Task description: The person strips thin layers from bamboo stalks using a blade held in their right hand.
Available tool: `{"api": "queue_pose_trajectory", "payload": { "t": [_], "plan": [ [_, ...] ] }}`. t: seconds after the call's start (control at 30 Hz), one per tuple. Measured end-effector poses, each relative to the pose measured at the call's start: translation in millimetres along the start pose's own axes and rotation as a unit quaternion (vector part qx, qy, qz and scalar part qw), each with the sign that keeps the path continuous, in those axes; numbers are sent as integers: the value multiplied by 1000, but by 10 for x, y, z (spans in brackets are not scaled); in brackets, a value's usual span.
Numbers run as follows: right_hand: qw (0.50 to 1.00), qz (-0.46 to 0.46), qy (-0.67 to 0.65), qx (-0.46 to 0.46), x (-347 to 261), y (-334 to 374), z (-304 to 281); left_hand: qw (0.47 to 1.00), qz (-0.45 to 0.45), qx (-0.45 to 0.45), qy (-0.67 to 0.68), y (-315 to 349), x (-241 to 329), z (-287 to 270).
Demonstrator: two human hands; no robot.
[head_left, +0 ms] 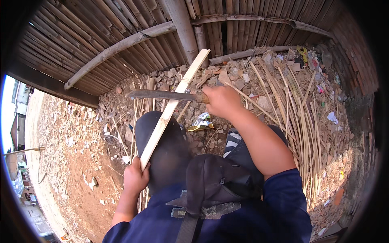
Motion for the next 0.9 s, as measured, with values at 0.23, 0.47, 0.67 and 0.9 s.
{"api": "queue_pose_trajectory", "payload": {
  "t": [0.23,0.47,0.67,0.9],
  "plan": [
    [994,98,-47,-21,416,-24,6,999,2,-6,-37,-34,-82,-16],
    [1000,-21,-15,-10,-130,19,63,999,-5,-8,-54,25,-113,18],
    [986,122,-102,-58,528,-111,9,998,-3,-4,-63,-6,-54,-17],
    [996,65,-57,14,132,34,-142,999,-1,-12,-42,-16,-79,8]
  ]
}}
Point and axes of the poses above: each hand's wrist, its own y-axis away from the middle knuckle, its own z-axis out of the palm, x = y × z, the point moved 9 cm from there along -y, towards the middle knuckle, and after that the axes turned 13 degrees about -x, right-handed, at the moved point
